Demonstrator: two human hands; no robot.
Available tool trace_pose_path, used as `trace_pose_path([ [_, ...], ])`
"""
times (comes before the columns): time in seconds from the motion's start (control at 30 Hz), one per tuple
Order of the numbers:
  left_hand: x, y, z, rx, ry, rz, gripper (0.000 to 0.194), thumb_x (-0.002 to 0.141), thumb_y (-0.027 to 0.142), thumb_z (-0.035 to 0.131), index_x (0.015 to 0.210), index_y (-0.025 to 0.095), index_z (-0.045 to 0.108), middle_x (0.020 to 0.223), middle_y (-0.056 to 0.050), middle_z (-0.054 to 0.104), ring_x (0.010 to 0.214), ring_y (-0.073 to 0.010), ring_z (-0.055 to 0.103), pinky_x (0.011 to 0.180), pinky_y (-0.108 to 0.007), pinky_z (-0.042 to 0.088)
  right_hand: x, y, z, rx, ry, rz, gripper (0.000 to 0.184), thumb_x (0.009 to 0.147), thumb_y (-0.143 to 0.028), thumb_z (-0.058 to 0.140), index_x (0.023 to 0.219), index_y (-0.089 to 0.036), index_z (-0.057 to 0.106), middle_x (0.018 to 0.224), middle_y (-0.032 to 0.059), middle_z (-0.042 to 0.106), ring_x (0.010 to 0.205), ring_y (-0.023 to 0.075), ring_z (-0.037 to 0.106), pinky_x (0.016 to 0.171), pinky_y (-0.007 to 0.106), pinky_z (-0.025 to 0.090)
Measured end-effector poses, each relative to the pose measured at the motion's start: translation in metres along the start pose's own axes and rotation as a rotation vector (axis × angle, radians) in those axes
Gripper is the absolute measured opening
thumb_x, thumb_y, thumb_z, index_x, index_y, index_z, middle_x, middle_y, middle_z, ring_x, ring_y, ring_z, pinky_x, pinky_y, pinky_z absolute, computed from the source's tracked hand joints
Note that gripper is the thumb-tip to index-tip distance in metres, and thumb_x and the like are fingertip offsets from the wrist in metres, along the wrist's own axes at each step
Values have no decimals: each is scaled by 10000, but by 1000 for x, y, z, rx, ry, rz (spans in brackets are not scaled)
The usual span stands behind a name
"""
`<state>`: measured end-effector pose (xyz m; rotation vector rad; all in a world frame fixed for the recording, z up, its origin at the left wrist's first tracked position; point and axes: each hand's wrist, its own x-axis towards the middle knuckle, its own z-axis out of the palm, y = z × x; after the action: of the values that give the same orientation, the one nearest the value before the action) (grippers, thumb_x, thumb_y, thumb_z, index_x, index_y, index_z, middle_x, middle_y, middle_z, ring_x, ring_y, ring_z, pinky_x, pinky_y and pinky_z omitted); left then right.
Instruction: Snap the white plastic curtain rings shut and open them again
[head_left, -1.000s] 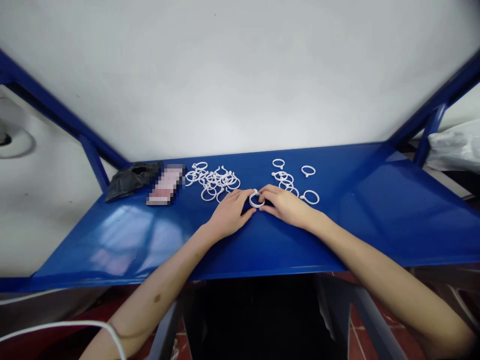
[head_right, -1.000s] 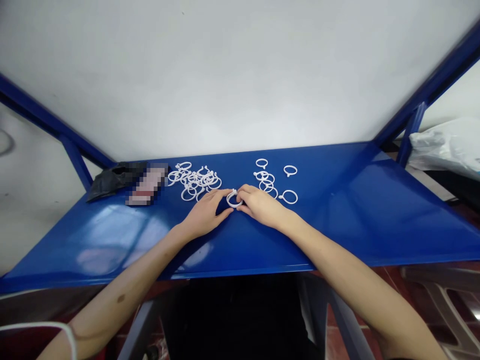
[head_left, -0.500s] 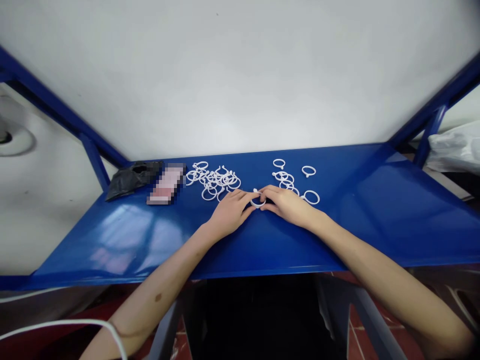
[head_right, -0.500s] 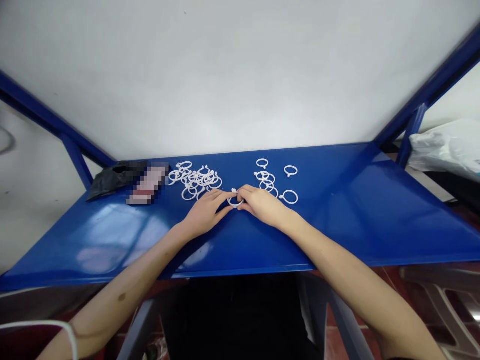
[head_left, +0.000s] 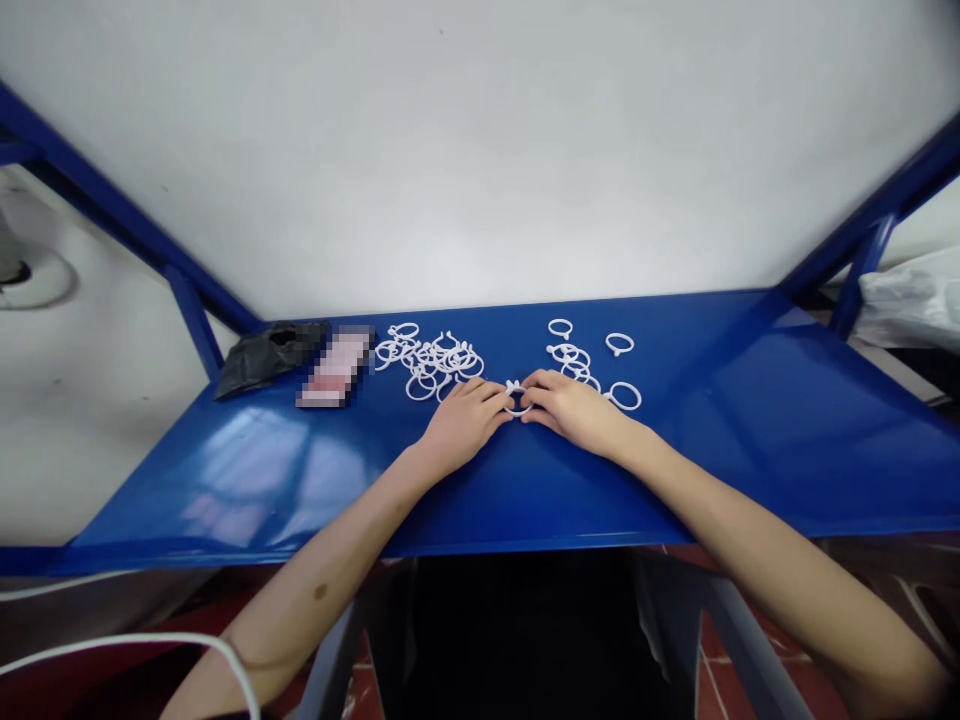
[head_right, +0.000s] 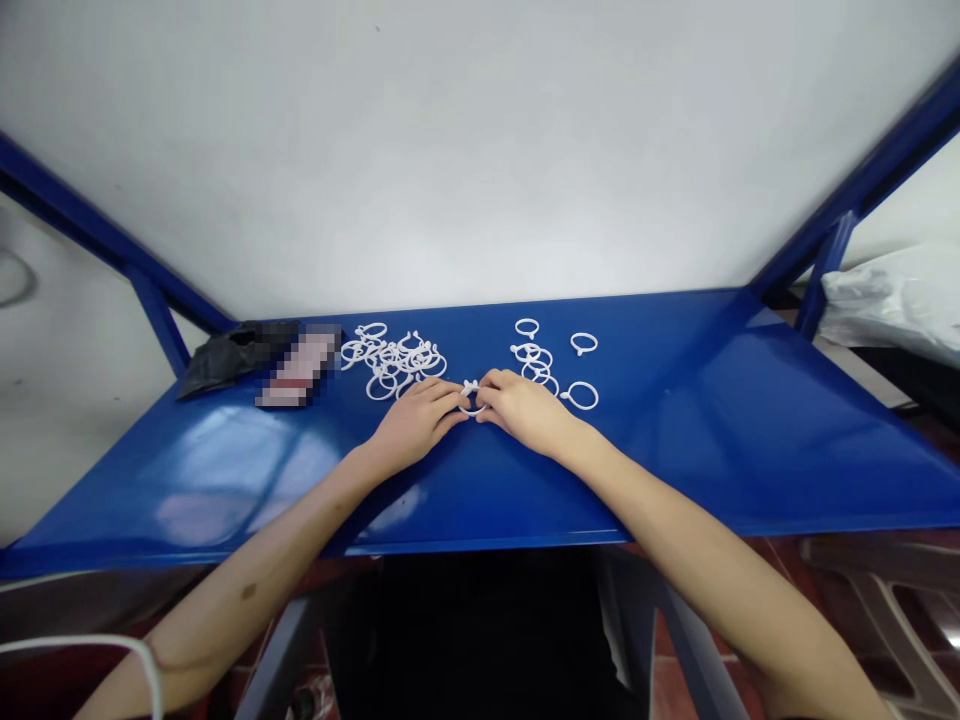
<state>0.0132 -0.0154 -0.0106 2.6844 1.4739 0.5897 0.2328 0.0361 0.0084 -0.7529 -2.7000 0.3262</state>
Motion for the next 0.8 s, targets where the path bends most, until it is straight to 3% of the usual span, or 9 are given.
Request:
trace_pose_path([
  [0.17,1,0,0,95,25,1,118,983,272,585,973,235,697,1070,-53,695,1039,-246,575,895,-417,490,3,-6,0,-186,10,2,142,989,-234,561,938,-192,686,1204,118,607,890,203,631,765,356,530],
  [0.3,-1,3,-4,172,68,25,165,992,241,558,895,224,690,1039,-55,674,992,-236,572,842,-388,480,4,-9,4,-244,-20,-117,215,1040,-222,460,967,-158,651,1113,110,648,824,187,617,752,343,487],
  [0.5,-4,2,-12,152,151,190,211,1030,215,464,1010,202,674,1176,-75,669,1010,-215,586,912,-373,463,-1,-12,1,-314,-4,-199,284,1079,-232,366,969,-154,616,924,72,674,712,175,577,675,319,400],
  [0.67,-3,0,-14,191,75,269,321,1064,273,412,850,189,635,838,-22,685,763,-171,597,720,-337,415,-2,-20,-1,-399,38,-234,305,1075,-212,359,914,-172,614,852,58,669,713,179,554,668,323,351],
  [0.8,-2,7,-8,333,154,202,340,1057,235,416,793,178,622,781,-34,652,675,-167,580,687,-354,345,-1,-27,0,-502,94,-190,271,1048,-149,382,911,-170,616,866,58,684,699,173,552,658,332,316],
])
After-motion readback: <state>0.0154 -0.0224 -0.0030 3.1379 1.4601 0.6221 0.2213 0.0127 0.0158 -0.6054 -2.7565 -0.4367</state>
